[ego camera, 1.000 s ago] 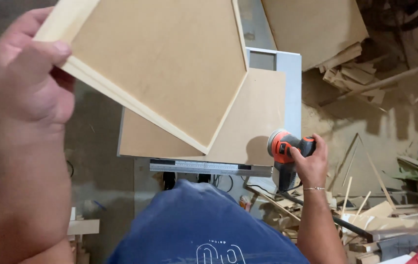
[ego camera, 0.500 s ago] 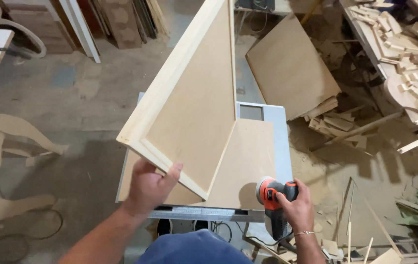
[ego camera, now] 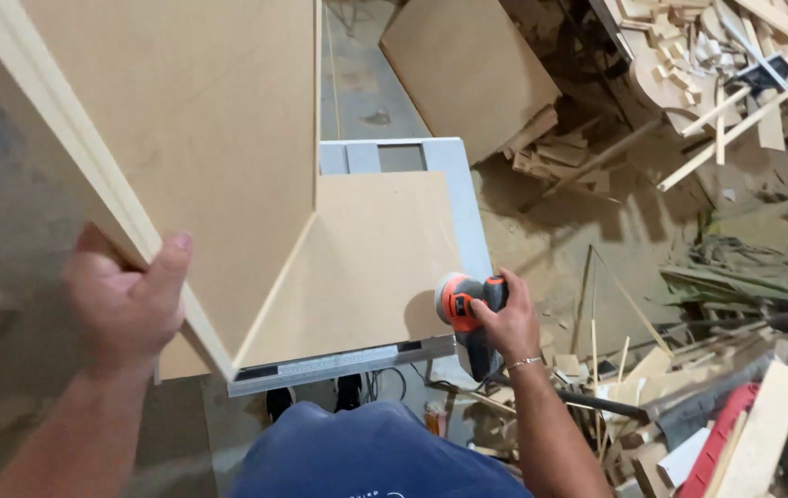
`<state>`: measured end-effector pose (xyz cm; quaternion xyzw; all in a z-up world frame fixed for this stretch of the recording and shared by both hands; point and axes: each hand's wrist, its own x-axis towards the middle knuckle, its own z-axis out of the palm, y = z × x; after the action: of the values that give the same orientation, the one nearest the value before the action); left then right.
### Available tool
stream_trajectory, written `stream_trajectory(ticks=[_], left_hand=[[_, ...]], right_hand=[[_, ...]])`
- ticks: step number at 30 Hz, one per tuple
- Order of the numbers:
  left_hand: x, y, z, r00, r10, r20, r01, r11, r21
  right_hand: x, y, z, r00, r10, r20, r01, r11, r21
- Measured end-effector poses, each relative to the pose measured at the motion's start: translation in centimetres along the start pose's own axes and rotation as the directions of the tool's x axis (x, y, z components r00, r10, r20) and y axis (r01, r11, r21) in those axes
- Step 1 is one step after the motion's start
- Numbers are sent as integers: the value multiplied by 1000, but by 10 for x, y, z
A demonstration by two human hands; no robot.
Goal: Using an electric orbital sander to smooth the edges and surface of a rectangular wooden frame on a workbench.
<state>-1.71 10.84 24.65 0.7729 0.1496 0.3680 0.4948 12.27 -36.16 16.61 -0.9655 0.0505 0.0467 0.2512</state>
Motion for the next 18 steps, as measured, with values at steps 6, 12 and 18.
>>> stream_trajectory(ticks=[6,12,18], left_hand=[[26,94,26,945,269,184,-303,935,186],[9,100,70,775,460,434,-627,650,429],[-43,70,121,498,523,692,-860,400,317]], right_hand=[[-7,3,-10,998,51,23,-51,998,41],[-20,30,-19,994,110,1,-110,992,56],[-32,68,-19,992,103,-77,-99,993,61]])
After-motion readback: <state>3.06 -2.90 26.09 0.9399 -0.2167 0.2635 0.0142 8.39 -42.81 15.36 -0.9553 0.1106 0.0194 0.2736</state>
